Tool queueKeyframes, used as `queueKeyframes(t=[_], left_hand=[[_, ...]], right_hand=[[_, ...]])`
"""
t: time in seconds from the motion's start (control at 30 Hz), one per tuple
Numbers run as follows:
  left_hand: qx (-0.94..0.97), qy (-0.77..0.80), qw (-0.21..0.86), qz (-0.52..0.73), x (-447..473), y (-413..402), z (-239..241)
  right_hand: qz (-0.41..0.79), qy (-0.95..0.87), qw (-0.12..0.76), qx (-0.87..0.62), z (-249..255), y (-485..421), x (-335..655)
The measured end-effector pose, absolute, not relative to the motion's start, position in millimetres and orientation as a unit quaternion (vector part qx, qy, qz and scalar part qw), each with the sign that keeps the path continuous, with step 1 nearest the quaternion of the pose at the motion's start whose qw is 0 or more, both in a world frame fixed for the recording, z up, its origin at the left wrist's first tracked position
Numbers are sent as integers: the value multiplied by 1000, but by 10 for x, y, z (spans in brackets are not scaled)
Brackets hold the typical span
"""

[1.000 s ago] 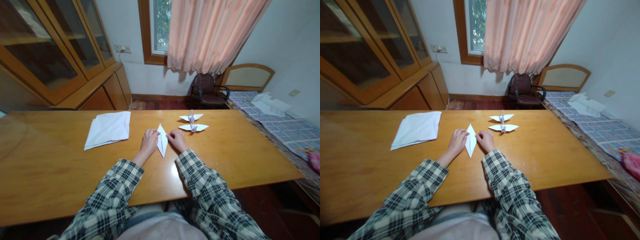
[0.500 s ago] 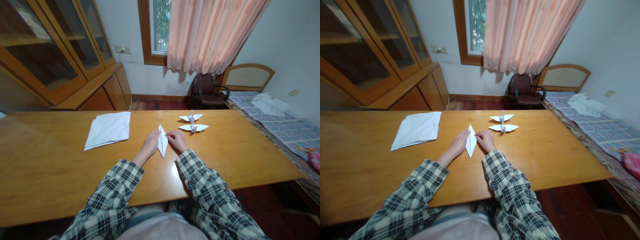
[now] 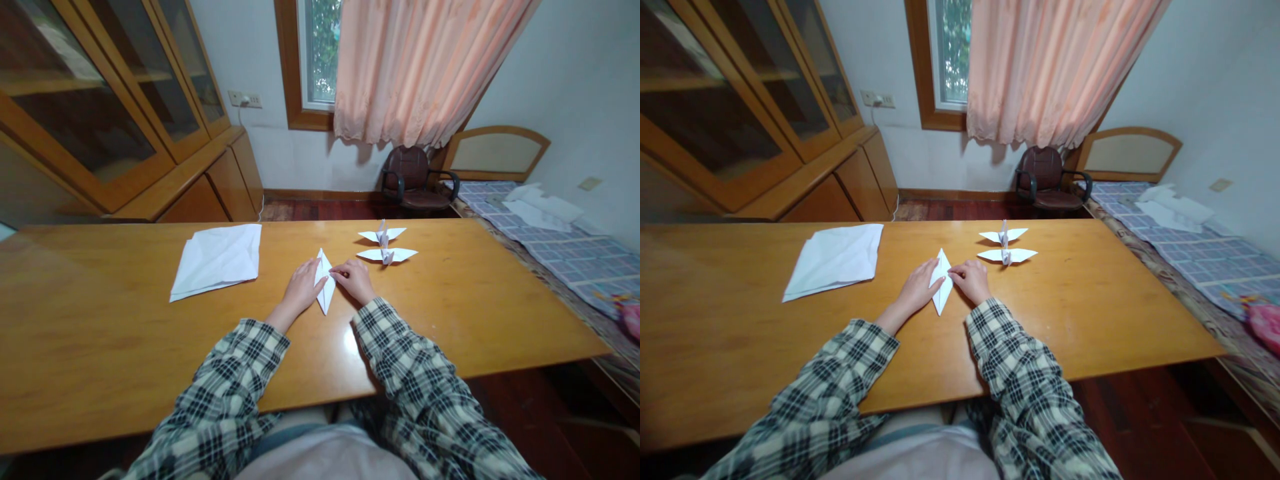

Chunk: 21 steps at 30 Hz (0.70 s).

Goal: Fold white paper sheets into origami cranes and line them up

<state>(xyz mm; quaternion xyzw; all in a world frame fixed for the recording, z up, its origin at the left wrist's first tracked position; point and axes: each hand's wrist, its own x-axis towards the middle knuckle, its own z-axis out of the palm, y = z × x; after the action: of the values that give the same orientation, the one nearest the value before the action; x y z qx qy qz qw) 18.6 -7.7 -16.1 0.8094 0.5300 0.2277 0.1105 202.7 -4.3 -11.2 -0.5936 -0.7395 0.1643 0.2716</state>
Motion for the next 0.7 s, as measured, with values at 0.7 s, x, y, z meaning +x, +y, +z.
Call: queueKeyframes(t=[0.7], left_hand=[[849, 494, 85, 169, 82, -159, -58]], right_hand=[[162, -738, 281, -592, -125, -29, 2042]])
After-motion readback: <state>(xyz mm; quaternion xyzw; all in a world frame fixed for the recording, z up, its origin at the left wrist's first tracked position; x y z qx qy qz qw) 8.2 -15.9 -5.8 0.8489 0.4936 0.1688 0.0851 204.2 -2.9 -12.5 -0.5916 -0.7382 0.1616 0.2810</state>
